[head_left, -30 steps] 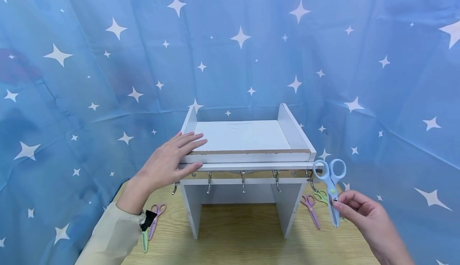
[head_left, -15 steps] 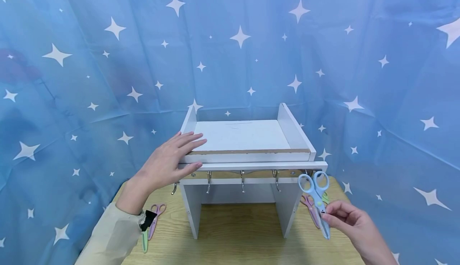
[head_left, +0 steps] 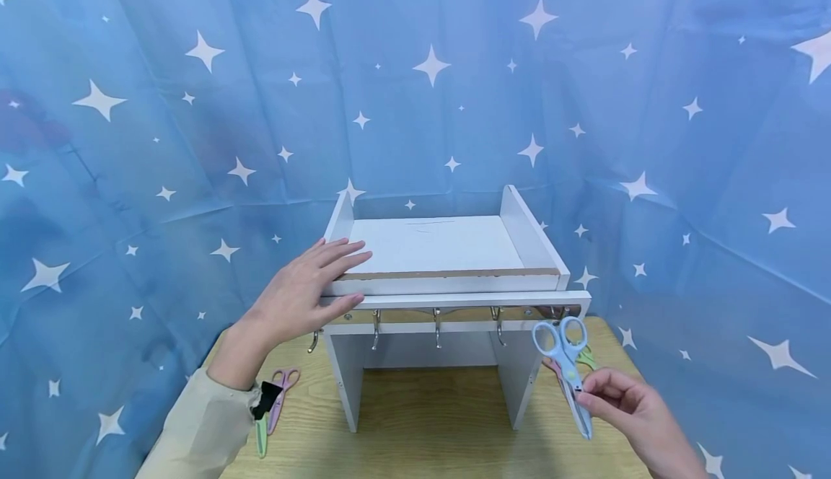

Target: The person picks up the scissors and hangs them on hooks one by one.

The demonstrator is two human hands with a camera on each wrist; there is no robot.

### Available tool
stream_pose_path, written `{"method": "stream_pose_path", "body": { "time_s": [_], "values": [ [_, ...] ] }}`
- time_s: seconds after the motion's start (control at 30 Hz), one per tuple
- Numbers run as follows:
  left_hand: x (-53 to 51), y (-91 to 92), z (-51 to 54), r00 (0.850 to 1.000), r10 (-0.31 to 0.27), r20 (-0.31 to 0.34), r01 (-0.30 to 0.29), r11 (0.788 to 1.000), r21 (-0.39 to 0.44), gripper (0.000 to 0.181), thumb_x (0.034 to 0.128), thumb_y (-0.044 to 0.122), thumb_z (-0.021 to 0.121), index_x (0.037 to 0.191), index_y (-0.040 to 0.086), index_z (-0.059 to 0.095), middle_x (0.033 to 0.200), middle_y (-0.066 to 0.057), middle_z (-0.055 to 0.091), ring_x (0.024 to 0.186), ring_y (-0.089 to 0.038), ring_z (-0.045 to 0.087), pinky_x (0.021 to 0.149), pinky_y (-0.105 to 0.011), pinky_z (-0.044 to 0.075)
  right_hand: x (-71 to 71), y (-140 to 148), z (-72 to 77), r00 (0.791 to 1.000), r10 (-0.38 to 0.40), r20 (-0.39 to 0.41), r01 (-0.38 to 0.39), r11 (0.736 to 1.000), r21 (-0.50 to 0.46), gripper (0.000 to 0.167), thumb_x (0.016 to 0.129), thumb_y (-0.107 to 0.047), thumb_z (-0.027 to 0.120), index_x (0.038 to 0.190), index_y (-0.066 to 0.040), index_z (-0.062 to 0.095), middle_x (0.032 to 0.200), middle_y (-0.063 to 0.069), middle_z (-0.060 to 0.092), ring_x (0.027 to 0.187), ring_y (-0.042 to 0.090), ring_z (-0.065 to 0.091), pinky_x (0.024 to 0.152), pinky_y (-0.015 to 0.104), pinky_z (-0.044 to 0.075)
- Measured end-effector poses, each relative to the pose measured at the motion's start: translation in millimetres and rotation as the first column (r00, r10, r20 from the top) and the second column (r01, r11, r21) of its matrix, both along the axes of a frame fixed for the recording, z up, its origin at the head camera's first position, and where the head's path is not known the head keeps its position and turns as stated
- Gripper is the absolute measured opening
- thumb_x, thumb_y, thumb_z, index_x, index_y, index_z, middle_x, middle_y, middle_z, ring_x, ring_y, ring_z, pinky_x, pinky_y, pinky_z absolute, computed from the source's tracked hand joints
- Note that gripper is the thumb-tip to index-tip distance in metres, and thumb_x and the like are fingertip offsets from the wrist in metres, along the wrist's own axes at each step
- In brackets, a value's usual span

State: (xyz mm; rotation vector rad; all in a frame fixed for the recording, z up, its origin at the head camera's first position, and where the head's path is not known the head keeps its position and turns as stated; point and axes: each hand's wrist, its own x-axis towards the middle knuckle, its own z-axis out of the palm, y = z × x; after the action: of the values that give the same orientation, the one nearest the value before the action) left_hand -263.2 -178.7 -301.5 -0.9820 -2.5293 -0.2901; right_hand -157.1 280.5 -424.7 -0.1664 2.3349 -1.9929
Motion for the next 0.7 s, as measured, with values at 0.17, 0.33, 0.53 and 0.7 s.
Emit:
{"method": "stream_pose_path", "body": {
  "time_s": [0.17, 0.33, 0.53, 0.7],
  "values": [
    [0.0, -0.3, -0.2, 1.0, -0.002, -0.004, 0.002, 1.0, 0.003, 0.062, 0.0953, 0.045, 0.061, 0.151, 0.025, 0.045, 0.156, -0.001, 0.045, 0.148, -0.024, 0.037, 0.128, -0.045, 0.022, 0.2, 0.2, -1.4, 1.0, 0.012, 0.01, -0.012, 1.0, -0.005, 0.011, 0.101, -0.005, 0.054, 0.1, -0.008, 0.065, 0.088, -0.011, 0.068, 0.082, 0.009, 0.066, 0.075, 0.02, 0.056],
    [-0.1, -0.6, -0.6, 1.0, -0.002, -0.001, 0.002, 1.0, 0.004, 0.062, 0.0954, 0.045, 0.061, 0.151, 0.025, 0.045, 0.156, -0.001, 0.045, 0.149, -0.024, 0.036, 0.129, -0.045, 0.021, -1.3, 1.7, -2.1, 0.999, 0.035, 0.035, -0.035, 0.999, 0.002, 0.012, 0.102, -0.008, 0.054, 0.101, -0.01, 0.066, 0.089, -0.011, 0.068, 0.083, 0.009, 0.065, 0.074, 0.022, 0.056],
    [0.4, -0.1, -0.8, 1.0, 0.001, 0.004, -0.001, 1.0, 0.002, 0.062, 0.0953, 0.045, 0.062, 0.151, 0.025, 0.045, 0.156, -0.001, 0.045, 0.149, -0.024, 0.036, 0.129, -0.045, 0.021, -4.3, 3.3, -1.7, 0.994, 0.045, 0.104, -0.049, 0.998, 0.04, 0.012, 0.103, -0.014, 0.053, 0.103, -0.013, 0.066, 0.09, -0.012, 0.067, 0.084, 0.009, 0.064, 0.075, 0.022, 0.056],
    [0.6, -0.1, -0.8, 1.0, 0.003, 0.005, -0.003, 1.0, 0.001, 0.062, 0.0952, 0.045, 0.062, 0.151, 0.025, 0.044, 0.156, -0.001, 0.045, 0.149, -0.024, 0.036, 0.129, -0.045, 0.021, -4.4, 1.1, -3.0, 0.994, 0.008, 0.109, -0.017, 0.997, 0.078, 0.012, 0.103, -0.016, 0.055, 0.103, -0.01, 0.065, 0.089, -0.012, 0.067, 0.081, 0.01, 0.064, 0.074, 0.023, 0.056]
  ]
}}
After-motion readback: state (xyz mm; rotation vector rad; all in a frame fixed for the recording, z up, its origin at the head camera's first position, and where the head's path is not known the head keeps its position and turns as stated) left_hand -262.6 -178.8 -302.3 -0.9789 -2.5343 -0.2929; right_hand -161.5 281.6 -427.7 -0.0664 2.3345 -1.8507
